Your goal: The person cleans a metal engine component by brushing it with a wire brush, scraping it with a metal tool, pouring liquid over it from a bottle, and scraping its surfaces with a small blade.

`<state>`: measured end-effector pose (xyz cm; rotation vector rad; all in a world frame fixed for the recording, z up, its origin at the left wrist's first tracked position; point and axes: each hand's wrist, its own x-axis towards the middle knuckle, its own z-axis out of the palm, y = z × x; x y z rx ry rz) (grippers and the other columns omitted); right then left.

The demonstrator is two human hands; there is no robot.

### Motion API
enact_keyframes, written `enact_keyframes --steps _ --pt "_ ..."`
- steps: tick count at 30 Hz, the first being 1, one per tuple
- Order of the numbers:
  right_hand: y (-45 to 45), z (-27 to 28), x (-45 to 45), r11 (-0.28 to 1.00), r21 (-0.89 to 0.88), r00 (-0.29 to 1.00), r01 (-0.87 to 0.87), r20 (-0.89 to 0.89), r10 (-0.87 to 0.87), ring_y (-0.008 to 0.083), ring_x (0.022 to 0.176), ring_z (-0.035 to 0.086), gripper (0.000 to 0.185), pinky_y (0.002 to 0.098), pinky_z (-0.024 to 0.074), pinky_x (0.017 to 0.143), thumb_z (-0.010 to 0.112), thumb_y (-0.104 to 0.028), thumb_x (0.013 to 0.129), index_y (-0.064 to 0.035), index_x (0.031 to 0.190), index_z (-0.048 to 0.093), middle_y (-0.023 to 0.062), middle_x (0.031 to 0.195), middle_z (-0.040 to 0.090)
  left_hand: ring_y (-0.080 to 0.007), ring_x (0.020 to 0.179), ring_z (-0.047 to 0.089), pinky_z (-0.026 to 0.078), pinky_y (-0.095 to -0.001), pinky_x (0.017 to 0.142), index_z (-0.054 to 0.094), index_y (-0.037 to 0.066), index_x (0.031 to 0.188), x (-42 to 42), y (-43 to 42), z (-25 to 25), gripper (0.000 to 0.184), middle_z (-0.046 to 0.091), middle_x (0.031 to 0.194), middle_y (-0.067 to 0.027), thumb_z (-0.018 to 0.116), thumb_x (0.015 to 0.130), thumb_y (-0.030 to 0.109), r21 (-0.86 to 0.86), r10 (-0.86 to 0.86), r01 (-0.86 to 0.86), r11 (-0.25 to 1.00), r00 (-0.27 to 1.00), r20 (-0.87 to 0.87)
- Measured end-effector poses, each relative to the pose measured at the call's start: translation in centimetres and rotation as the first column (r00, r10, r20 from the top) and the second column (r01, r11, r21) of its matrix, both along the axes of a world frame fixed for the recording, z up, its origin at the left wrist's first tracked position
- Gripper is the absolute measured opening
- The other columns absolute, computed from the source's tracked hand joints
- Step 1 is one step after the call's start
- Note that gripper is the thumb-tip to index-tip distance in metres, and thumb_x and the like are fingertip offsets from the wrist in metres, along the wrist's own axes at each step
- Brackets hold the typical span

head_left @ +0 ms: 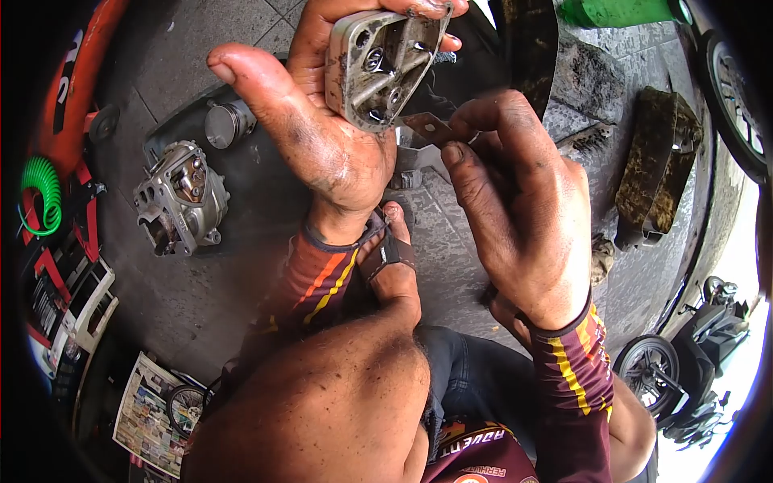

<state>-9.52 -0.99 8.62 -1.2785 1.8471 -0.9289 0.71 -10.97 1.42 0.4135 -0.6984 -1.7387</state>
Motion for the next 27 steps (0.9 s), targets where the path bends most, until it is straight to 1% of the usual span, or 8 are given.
enact_keyframes --steps 8,10,12,14,20,23,26,27 --pt "-0.1 -1.2 -0.3 0.997 0.071 0.998 -0.030 0.061 0.026 0.0137 0.057 0.056 0.012 0.0274 0.0433 0.056 0.062 -0.006 0.093 -0.0028 0.103 0.057 0.0079 0.070 0.062 -0.0344 0.100 0.068 0.058 -0.0510 0.084 0.064 0.008 0.103 -0.3 -0.8 0.5 0.065 0.067 0.111 -0.0204 0.027 0.102 0.062 0.126 -0.117 0.139 0.982 0.979 -0.166" --pt "0.0 -1.8 -0.3 0.994 0.021 0.988 0.108 0.109 -0.110 0.0095 0.063 0.053 0.011 0.0249 0.0428 0.058 0.059 -0.010 0.097 -0.0011 0.104 0.058 0.0043 0.073 0.061 -0.0359 0.103 0.067 0.055 -0.0549 0.090 0.063 0.009 0.105 -0.3 -0.9 0.5 0.059 0.066 0.116 -0.0208 0.031 0.103 0.058 0.318 -0.087 0.178 0.931 0.956 -0.279" --pt "-0.1 -1.2 -0.3 0.972 0.100 0.931 0.214 0.281 -0.234 0.0069 0.070 0.049 0.015 0.0214 0.0416 0.064 0.055 -0.014 0.101 -0.0005 0.105 0.059 -0.0001 0.078 0.058 -0.0410 0.115 0.060 0.046 -0.0610 0.101 0.063 0.009 0.109 -0.1 -0.8 0.3 0.055 0.064 0.121 -0.0222 0.033 0.103 0.055 0.330 -0.092 0.167 0.929 0.969 -0.231" --pt "-0.2 -2.2 -0.7 0.962 0.089 0.887 0.259 0.371 -0.273 0.0276 0.069 0.068 0.010 0.0334 0.0515 0.063 0.058 -0.010 0.097 -0.0009 0.101 0.058 0.0136 0.080 0.066 -0.0455 0.126 0.051 0.038 -0.0640 0.107 0.063 0.009 0.111 -0.1 -0.6 0.6 0.053 0.063 0.123 -0.0232 0.034 0.104 0.052 0.350 -0.172 0.311 0.884 0.911 -0.374" --pt "-0.6 -4.0 0.2 0.948 -0.180 0.961 0.261 0.139 -0.238 0.0293 0.078 0.068 0.014 0.0356 0.0521 0.069 0.062 -0.005 0.091 0.0001 0.103 0.059 0.0162 0.088 0.066 -0.0451 0.124 0.052 0.039 -0.0638 0.106 0.061 0.009 0.117 -0.3 -0.4 1.1 0.042 0.062 0.124 -0.0231 0.045 0.096 0.040 0.446 -0.130 0.276 0.852 0.935 -0.331" --pt "-0.3 -3.4 0.9 0.976 -0.035 0.965 0.216 0.163 -0.208 0.0345 0.077 0.067 0.014 0.0386 0.0517 0.067 0.064 -0.005 0.089 0.0001 0.101 0.059 0.0169 0.087 0.065 -0.0433 0.122 0.053 0.045 -0.0613 0.102 0.059 0.006 0.120 -0.2 -0.2 0.8 0.044 0.063 0.122 -0.0215 0.044 0.094 0.038 0.422 -0.089 0.198 0.885 0.961 -0.263" --pt "0.4 -3.1 1.9 0.984 0.059 0.943 0.168 0.282 -0.178 0.0227 0.067 0.061 0.011 0.0311 0.0469 0.059 0.062 -0.008 0.093 -0.0006 0.100 0.058 0.0105 0.080 0.063 -0.0425 0.122 0.053 0.042 -0.0647 0.104 0.057 0.007 0.124 -0.4 -0.3 0.6 0.046 0.061 0.126 -0.0206 0.044 0.093 0.038 0.440 0.010 0.104 0.892 0.968 -0.249" --pt "0.4 -3.4 2.0 0.981 0.081 0.932 0.176 0.308 -0.192 0.0188 0.063 0.059 0.010 0.0286 0.0453 0.057 0.061 -0.008 0.095 -0.0008 0.100 0.057 0.0084 0.077 0.062 -0.0473 0.128 0.047 0.034 -0.0653 0.110 0.054 0.004 0.128 0.3 -0.5 0.1 0.050 0.057 0.130 -0.0231 0.042 0.093 0.037 0.376 -0.058 0.218 0.901 0.918 -0.393"
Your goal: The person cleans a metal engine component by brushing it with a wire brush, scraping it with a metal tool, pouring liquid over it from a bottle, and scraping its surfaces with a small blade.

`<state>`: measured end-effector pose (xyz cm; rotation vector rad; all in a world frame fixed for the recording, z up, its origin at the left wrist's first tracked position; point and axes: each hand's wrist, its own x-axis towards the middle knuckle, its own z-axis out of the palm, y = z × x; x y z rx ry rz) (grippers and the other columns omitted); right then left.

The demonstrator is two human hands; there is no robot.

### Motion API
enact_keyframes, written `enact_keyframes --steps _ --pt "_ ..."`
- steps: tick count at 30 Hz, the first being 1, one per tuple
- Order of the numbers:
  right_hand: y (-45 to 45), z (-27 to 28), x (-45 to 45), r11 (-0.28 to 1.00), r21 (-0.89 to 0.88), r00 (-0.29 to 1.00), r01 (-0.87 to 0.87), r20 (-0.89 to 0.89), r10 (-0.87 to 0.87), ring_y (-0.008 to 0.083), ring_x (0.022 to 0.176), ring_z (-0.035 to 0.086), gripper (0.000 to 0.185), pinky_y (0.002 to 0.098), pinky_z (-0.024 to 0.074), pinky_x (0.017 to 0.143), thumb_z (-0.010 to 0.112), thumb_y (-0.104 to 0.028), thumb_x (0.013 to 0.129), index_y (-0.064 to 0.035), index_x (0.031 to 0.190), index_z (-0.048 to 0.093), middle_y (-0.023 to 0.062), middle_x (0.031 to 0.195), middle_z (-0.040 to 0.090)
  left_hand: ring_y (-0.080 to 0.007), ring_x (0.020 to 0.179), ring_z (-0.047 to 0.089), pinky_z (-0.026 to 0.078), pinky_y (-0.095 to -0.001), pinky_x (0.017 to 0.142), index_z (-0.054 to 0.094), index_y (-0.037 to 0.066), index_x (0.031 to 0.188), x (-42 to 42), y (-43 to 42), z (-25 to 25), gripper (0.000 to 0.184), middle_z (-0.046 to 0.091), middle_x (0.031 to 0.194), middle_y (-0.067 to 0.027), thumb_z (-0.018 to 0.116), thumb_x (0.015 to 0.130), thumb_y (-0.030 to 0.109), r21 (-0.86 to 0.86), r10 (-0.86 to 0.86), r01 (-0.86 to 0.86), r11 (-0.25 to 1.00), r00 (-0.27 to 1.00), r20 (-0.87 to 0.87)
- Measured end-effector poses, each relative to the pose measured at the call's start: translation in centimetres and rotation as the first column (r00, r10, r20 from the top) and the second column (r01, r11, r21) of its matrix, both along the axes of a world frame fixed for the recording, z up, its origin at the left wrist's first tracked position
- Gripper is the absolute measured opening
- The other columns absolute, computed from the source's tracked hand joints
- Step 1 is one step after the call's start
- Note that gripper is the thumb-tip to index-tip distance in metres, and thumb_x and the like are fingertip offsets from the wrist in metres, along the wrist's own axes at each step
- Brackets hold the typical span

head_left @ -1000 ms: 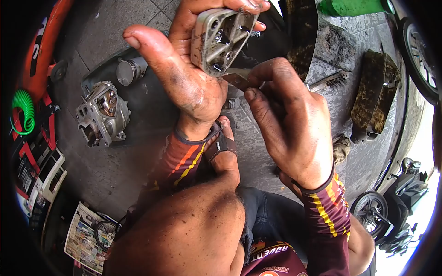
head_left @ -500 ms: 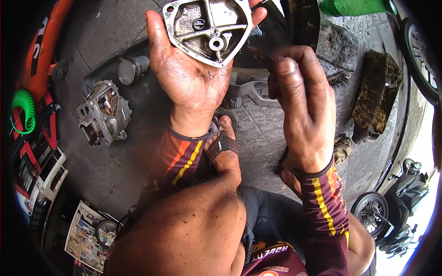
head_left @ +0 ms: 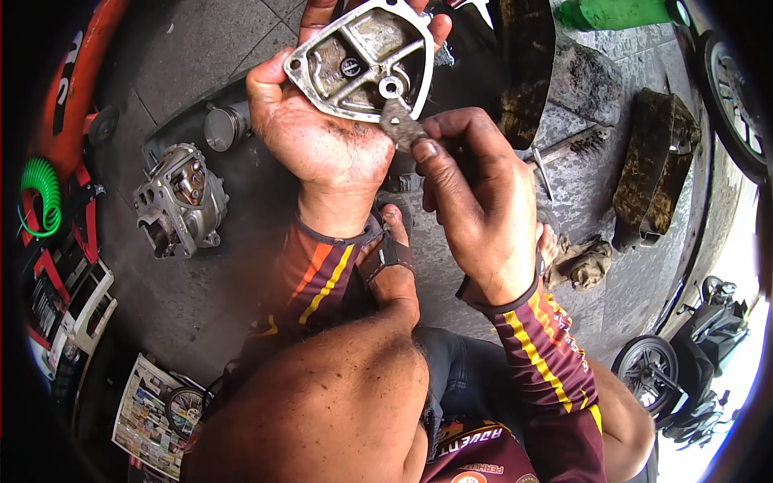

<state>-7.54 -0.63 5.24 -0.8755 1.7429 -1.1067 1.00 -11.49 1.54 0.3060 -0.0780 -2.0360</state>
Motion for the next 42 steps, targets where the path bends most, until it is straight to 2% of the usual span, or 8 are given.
enact_keyframes --steps 2,11,13,16,19,28,32,42 --pt "0.1 -0.7 0.2 0.998 0.010 0.995 0.056 0.080 -0.057 0.0054 0.056 0.051 0.011 0.0197 0.0396 0.050 0.058 -0.010 0.099 -0.0013 0.105 0.056 0.0016 0.076 0.060 -0.0502 0.139 0.033 0.011 -0.0653 0.121 0.051 0.002 0.133 0.4 0.0 -0.3 0.057 0.052 0.137 -0.0224 0.044 0.083 0.026 -0.005 -0.005 0.004 1.000 0.996 -0.093" --pt "-1.3 -0.9 -0.8 0.961 -0.023 0.958 0.274 0.089 -0.271 0.0066 0.058 0.054 0.012 0.0201 0.0410 0.049 0.057 -0.009 0.100 -0.0001 0.107 0.051 0.0051 0.081 0.062 -0.0531 0.146 0.014 0.014 -0.0626 0.120 0.033 0.004 0.151 -0.1 0.2 -0.3 0.082 0.024 0.157 -0.0271 0.062 0.082 0.037 -0.076 -0.222 0.223 0.972 0.975 0.029" --pt "-1.5 -1.5 -1.9 0.980 -0.103 0.976 0.171 -0.115 -0.182 0.0059 0.057 0.053 0.012 0.0201 0.0400 0.049 0.058 -0.009 0.100 -0.0004 0.107 0.053 0.0034 0.080 0.061 -0.0537 0.145 0.017 0.020 -0.0623 0.118 0.035 0.006 0.150 -0.1 0.2 0.2 0.075 0.025 0.157 -0.0275 0.056 0.089 0.045 0.039 -0.307 0.309 0.950 0.951 -0.043" --pt "-1.7 -1.0 -2.2 0.973 -0.091 0.973 0.211 -0.080 -0.218 0.0166 0.063 0.065 0.009 0.0300 0.0501 0.057 0.061 -0.006 0.095 -0.0002 0.101 0.058 0.0107 0.081 0.068 -0.0552 0.140 0.027 0.029 -0.0637 0.114 0.045 0.011 0.143 0.3 0.0 -0.1 0.064 0.032 0.153 -0.0271 0.035 0.101 0.058 0.133 -0.354 0.365 0.921 0.930 -0.102" --pt "-1.2 0.4 -1.8 0.962 0.121 0.970 0.243 -0.022 -0.242 0.0183 0.067 0.067 0.011 0.0311 0.0516 0.061 0.062 -0.006 0.095 -0.0005 0.103 0.057 0.0115 0.081 0.069 -0.0552 0.138 0.031 0.029 -0.0641 0.115 0.045 0.012 0.143 -0.3 0.4 -0.1 0.060 0.039 0.149 -0.0261 0.035 0.103 0.055 0.144 -0.195 0.198 0.970 0.980 -0.032" --pt "-0.8 -0.2 -0.2 0.990 -0.046 0.967 0.134 -0.214 -0.141 0.0232 0.065 0.070 0.011 0.0321 0.0519 0.058 0.062 -0.008 0.095 -0.0012 0.101 0.055 0.0121 0.076 0.068 -0.0531 0.134 0.039 0.032 -0.0640 0.113 0.043 0.013 0.142 -0.2 0.9 -0.4 0.049 0.046 0.144 -0.0232 0.037 0.105 0.045 -0.037 -0.117 0.120 0.992 0.991 0.066" --pt "-1.1 -0.3 -0.8 0.968 0.095 0.972 0.232 0.008 -0.234 0.0216 0.067 0.071 0.011 0.0331 0.0527 0.059 0.062 -0.008 0.096 -0.0020 0.101 0.056 0.0125 0.073 0.068 -0.0529 0.134 0.039 0.032 -0.0638 0.113 0.043 0.013 0.142 -0.4 1.0 -0.1 0.049 0.046 0.145 -0.0235 0.038 0.105 0.045 0.012 -0.091 0.091 0.996 0.994 0.067" --pt "-0.5 -0.2 -0.1 0.992 0.002 0.983 0.125 -0.139 -0.124 0.0302 0.068 0.071 0.011 0.0356 0.0531 0.059 0.062 -0.005 0.093 -0.0013 0.101 0.055 0.0163 0.079 0.069 -0.0510 0.128 0.048 0.039 -0.0604 0.109 0.044 0.013 0.140 -0.6 1.1 0.3 0.047 0.053 0.137 -0.0222 0.041 0.104 0.045 0.065 -0.049 0.042 0.997 0.994 0.098"
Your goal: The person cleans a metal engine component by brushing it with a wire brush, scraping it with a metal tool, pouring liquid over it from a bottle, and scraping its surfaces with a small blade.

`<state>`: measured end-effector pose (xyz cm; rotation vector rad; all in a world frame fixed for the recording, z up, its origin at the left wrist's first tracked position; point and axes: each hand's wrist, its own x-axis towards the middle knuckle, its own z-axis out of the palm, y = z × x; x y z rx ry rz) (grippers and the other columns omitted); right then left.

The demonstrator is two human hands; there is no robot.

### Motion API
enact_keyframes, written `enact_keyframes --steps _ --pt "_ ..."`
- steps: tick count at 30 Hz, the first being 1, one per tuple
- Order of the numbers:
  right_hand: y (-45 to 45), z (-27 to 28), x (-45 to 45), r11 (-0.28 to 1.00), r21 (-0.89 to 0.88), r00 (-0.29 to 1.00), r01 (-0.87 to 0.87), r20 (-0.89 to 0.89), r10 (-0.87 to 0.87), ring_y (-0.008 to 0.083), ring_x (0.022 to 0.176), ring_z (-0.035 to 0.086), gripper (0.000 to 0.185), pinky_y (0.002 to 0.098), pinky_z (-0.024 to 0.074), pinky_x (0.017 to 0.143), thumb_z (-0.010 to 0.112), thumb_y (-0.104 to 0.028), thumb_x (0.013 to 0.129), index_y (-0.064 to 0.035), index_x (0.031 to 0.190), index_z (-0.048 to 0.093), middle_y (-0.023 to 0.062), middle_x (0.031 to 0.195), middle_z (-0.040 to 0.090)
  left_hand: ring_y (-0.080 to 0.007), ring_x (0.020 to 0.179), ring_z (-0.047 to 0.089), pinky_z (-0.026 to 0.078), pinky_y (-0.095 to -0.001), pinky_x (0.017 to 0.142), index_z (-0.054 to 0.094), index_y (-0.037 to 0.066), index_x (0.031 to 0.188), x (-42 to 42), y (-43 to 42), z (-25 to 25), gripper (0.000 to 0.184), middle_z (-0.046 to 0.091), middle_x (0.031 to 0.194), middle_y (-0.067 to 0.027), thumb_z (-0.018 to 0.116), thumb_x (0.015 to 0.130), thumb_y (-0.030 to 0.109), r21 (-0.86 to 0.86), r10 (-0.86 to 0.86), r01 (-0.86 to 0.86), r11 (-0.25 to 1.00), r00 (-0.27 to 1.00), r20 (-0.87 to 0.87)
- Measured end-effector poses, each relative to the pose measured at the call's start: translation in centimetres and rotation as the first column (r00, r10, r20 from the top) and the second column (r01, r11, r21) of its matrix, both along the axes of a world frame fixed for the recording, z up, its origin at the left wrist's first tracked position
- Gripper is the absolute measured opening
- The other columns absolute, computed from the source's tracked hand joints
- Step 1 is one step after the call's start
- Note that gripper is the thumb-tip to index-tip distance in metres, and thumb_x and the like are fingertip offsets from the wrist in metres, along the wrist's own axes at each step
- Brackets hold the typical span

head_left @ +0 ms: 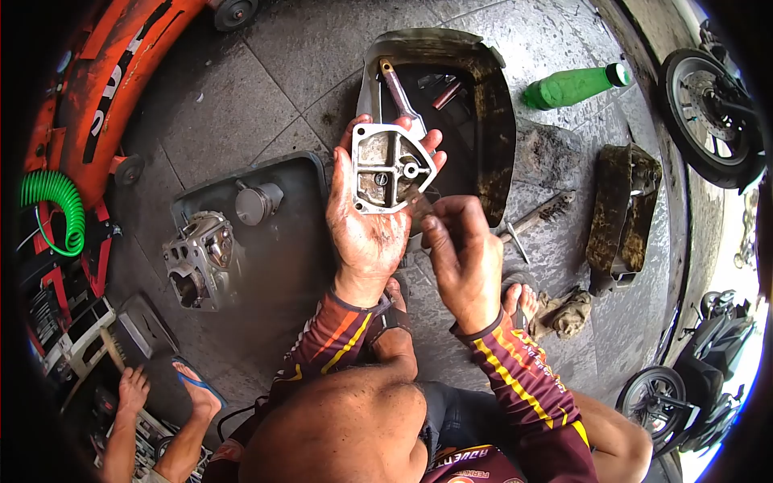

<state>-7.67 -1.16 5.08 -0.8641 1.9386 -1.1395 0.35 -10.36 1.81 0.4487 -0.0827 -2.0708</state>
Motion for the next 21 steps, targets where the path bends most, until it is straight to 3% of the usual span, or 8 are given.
enact_keyframes --steps 3,5,9,11,15,17,18,21 --pt "-0.4 0.2 -0.2 0.995 0.074 0.997 0.060 0.045 -0.064 0.0304 0.070 0.071 0.013 0.0358 0.0542 0.061 0.063 -0.005 0.093 -0.0012 0.102 0.056 0.0169 0.079 0.069 -0.0512 0.129 0.047 0.038 -0.0609 0.110 0.044 0.013 0.140 -0.1 -0.1 0.0 0.048 0.052 0.138 -0.0222 0.042 0.104 0.044 -0.012 0.003 -0.003 1.000 1.000 0.010" --pt "0.1 0.2 0.7 0.991 -0.091 0.992 -0.101 -0.081 0.094 0.0269 0.071 0.072 0.013 0.0345 0.0541 0.061 0.064 -0.006 0.093 -0.0013 0.101 0.055 0.0152 0.079 0.070 -0.0512 0.129 0.046 0.038 -0.0608 0.110 0.044 0.013 0.140 -0.1 0.0 0.0 0.047 0.052 0.139 -0.0219 0.042 0.104 0.044 0.027 0.010 -0.009 1.000 0.999 -0.031" --pt "-0.4 0.3 0.0 0.997 0.061 0.997 0.041 0.067 -0.045 0.0311 0.076 0.073 0.013 0.0357 0.0544 0.063 0.064 -0.007 0.093 -0.0018 0.101 0.056 0.0178 0.081 0.069 -0.0507 0.130 0.045 0.037 -0.0605 0.111 0.042 0.014 0.141 -0.4 0.1 0.0 0.049 0.051 0.140 -0.0211 0.043 0.103 0.046 -0.008 0.017 -0.017 1.000 1.000 -0.019" --pt "-0.1 0.5 0.6 0.991 -0.063 0.992 -0.117 -0.054 0.113 0.0288 0.075 0.073 0.012 0.0349 0.0541 0.062 0.064 -0.007 0.093 -0.0016 0.100 0.056 0.0165 0.080 0.070 -0.0502 0.131 0.045 0.037 -0.0600 0.111 0.042 0.014 0.141 -0.4 0.3 0.0 0.050 0.051 0.140 -0.0211 0.043 0.103 0.046 -0.020 0.018 -0.018 1.000 1.000 -0.006" --pt "-0.5 0.5 -0.4 0.996 0.066 0.992 0.062 0.110 -0.069 0.0248 0.070 0.072 0.012 0.0339 0.0531 0.060 0.063 -0.006 0.093 -0.0013 0.102 0.056 0.0159 0.081 0.069 -0.0493 0.130 0.047 0.038 -0.0588 0.111 0.040 0.014 0.141 -0.4 0.3 0.0 0.051 0.052 0.138 -0.0212 0.044 0.103 0.047 -0.104 0.038 -0.032 0.994 0.998 0.050" --pt "0.2 0.6 0.2 0.994 -0.022 0.994 -0.103 0.023 0.104 0.0309 0.069 0.070 0.013 0.0354 0.0529 0.060 0.063 -0.006 0.092 -0.0021 0.103 0.057 0.0165 0.080 0.068 -0.0488 0.128 0.049 0.040 -0.0583 0.109 0.040 0.014 0.141 -0.3 0.2 -0.1 0.051 0.053 0.137 -0.0211 0.043 0.103 0.048 -0.168 0.032 -0.019 0.986 0.997 0.076" --pt "0.2 0.8 -0.1 0.994 -0.019 0.994 -0.108 0.008 0.108 0.0321 0.069 0.070 0.013 0.0355 0.0529 0.061 0.064 -0.006 0.092 -0.0025 0.103 0.058 0.0165 0.080 0.068 -0.0531 0.128 0.047 0.036 -0.0653 0.110 0.041 0.013 0.142 -0.1 0.2 -0.1 0.052 0.048 0.142 -0.0242 0.036 0.104 0.048 -0.179 0.035 -0.016 0.984 0.994 0.106" --pt "0.0 1.3 -1.5 0.987 -0.095 0.986 -0.129 -0.114 0.118 0.0291 0.072 0.070 0.011 0.0333 0.0522 0.063 0.065 -0.005 0.091 -0.0025 0.101 0.062 0.0142 0.085 0.068 -0.0522 0.123 0.051 0.042 -0.0640 0.106 0.041 0.010 0.141 0.5 -0.5 -0.6 0.055 0.050 0.138 -0.0258 0.035 0.104 0.050 -0.316 -0.032 0.071 0.946 0.991 0.127"
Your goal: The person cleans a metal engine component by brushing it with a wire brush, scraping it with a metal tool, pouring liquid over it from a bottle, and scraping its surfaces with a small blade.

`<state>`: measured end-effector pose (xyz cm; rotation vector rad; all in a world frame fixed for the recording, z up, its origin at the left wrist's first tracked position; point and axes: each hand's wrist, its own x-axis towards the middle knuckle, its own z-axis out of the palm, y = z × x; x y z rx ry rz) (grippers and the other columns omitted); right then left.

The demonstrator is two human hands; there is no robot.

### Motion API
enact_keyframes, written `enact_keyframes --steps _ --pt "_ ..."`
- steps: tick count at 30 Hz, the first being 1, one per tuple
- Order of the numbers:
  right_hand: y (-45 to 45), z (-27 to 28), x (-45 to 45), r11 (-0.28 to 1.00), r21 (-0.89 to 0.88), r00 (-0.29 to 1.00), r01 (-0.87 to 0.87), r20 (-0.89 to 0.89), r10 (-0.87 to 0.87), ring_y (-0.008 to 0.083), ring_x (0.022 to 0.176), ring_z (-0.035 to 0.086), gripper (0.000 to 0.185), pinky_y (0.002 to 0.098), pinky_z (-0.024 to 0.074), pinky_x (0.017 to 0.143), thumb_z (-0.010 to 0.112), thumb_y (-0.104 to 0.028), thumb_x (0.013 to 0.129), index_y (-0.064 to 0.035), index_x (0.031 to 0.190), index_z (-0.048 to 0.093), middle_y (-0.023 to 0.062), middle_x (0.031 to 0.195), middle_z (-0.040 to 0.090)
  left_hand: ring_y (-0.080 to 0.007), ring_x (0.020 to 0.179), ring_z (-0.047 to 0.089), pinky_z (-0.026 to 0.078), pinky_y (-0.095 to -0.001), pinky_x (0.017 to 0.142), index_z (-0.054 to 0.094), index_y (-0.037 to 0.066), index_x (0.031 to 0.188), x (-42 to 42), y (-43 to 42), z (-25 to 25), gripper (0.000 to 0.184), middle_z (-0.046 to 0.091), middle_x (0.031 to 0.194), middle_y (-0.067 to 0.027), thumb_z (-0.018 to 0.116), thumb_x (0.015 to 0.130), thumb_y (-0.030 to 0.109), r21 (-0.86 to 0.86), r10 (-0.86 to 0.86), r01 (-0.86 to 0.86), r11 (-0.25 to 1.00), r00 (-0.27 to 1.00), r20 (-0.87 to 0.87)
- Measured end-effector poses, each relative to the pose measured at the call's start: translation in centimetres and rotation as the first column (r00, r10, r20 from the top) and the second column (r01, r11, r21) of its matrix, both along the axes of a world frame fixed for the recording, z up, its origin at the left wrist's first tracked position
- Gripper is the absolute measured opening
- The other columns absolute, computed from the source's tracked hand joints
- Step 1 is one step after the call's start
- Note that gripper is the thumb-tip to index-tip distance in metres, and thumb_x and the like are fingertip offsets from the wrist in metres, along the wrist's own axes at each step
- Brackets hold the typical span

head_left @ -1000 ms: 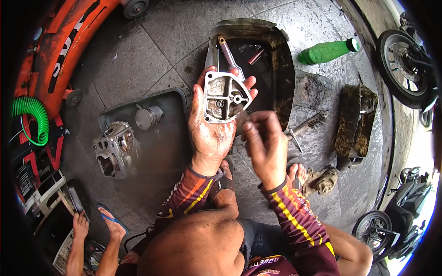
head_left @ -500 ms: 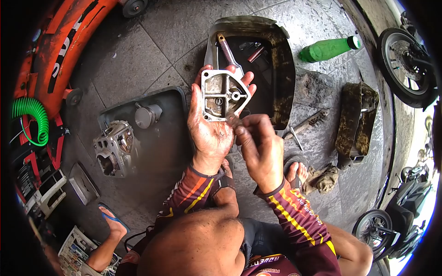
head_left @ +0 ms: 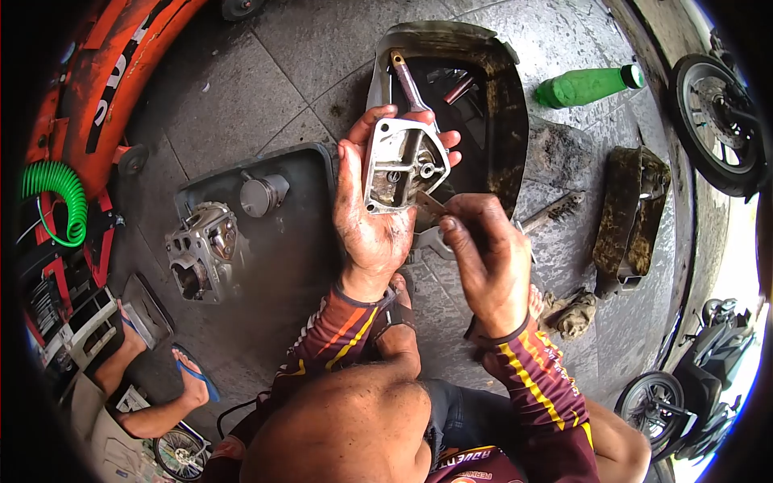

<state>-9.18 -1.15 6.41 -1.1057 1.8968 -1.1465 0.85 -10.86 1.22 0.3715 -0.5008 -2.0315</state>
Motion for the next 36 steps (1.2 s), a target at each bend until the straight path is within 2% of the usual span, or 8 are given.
enact_keyframes --steps 5,10,12,14,17,20,31,36 --pt "-0.7 0.9 -2.0 0.992 0.049 0.986 -0.120 -0.112 0.125 0.0293 0.070 0.065 0.009 0.0367 0.0505 0.062 0.065 -0.008 0.092 -0.0026 0.099 0.064 0.0117 0.085 0.065 -0.0473 0.112 0.059 0.050 -0.0579 0.095 0.045 0.008 0.138 0.2 -0.4 0.3 0.072 0.054 0.131 -0.0274 0.021 0.100 0.065 0.050 -0.073 0.074 0.996 0.997 -0.025" --pt "-0.4 0.3 -1.2 0.992 0.071 0.972 -0.107 -0.201 0.120 0.0333 0.071 0.062 0.011 0.0400 0.0489 0.063 0.065 -0.010 0.092 -0.0006 0.096 0.060 0.0120 0.082 0.061 -0.0457 0.113 0.058 0.050 -0.0569 0.096 0.043 0.008 0.139 0.2 -0.2 0.1 0.072 0.053 0.132 -0.0273 0.021 0.101 0.065 -0.060 -0.048 0.050 0.997 0.998 0.038" --pt "-0.1 0.1 -0.2 0.997 0.046 0.982 -0.063 -0.173 0.070 0.0347 0.072 0.064 0.013 0.0393 0.0499 0.063 0.066 -0.009 0.092 -0.0003 0.096 0.057 0.0130 0.083 0.063 -0.0451 0.113 0.058 0.050 -0.0562 0.096 0.042 0.008 0.139 -0.3 0.3 0.1 0.072 0.052 0.133 -0.0272 0.021 0.101 0.065 -0.176 0.097 -0.084 0.981 0.993 0.064" --pt "0.2 0.1 0.8 0.988 0.148 0.997 0.051 0.047 -0.058 0.0349 0.073 0.066 0.013 0.0381 0.0515 0.063 0.065 -0.007 0.092 -0.0004 0.098 0.057 0.0138 0.086 0.065 -0.0441 0.113 0.059 0.049 -0.0556 0.097 0.042 0.008 0.138 -0.6 0.5 0.0 0.072 0.052 0.132 -0.0267 0.021 0.100 0.065 -0.222 0.138 -0.115 0.968 0.986 0.092" --pt "0.1 0.5 1.2 0.993 0.115 0.998 0.032 0.042 -0.037 0.0351 0.075 0.068 0.013 0.0373 0.0530 0.064 0.065 -0.005 0.091 -0.0012 0.101 0.058 0.0146 0.087 0.066 -0.0356 0.117 0.058 0.044 -0.0495 0.104 0.045 0.004 0.133 -0.8 0.8 0.0 0.077 0.053 0.131 -0.0238 0.023 0.098 0.068 -0.351 0.260 -0.192 0.916 0.953 0.157" --pt "0.2 0.5 0.9 0.998 0.045 0.999 -0.043 -0.023 0.044 0.0356 0.078 0.067 0.018 0.0381 0.0535 0.065 0.067 -0.002 0.087 -0.0010 0.102 0.059 0.0153 0.090 0.065 -0.0395 0.114 0.059 0.048 -0.0534 0.100 0.042 0.008 0.136 -0.8 0.9 0.0 0.073 0.050 0.131 -0.0267 0.019 0.099 0.067 -0.445 0.333 -0.177 0.878 0.893 0.303" --pt "0.6 1.0 0.9 0.987 0.030 0.986 -0.160 -0.050 0.162 0.0374 0.077 0.064 0.014 0.0410 0.0522 0.065 0.068 -0.001 0.083 -0.0007 0.095 0.061 0.0157 0.087 0.063 -0.0363 0.113 0.059 0.047 -0.0492 0.101 0.042 0.008 0.134 -0.6 0.8 -0.8 0.074 0.051 0.129 -0.0255 0.020 0.098 0.069 -0.524 0.452 -0.229 0.821 0.821 0.349" --pt "0.3 0.9 0.2 0.994 0.039 0.993 -0.105 -0.041 0.106 0.0380 0.075 0.064 0.013 0.0404 0.0519 0.064 0.067 -0.002 0.084 -0.0011 0.095 0.061 0.0163 0.087 0.063 -0.0369 0.112 0.060 0.048 -0.0496 0.099 0.043 0.008 0.134 -1.0 1.0 -0.4 0.076 0.051 0.130 -0.0257 0.019 0.098 0.070 -0.482 0.423 -0.221 0.848 0.830 0.362"
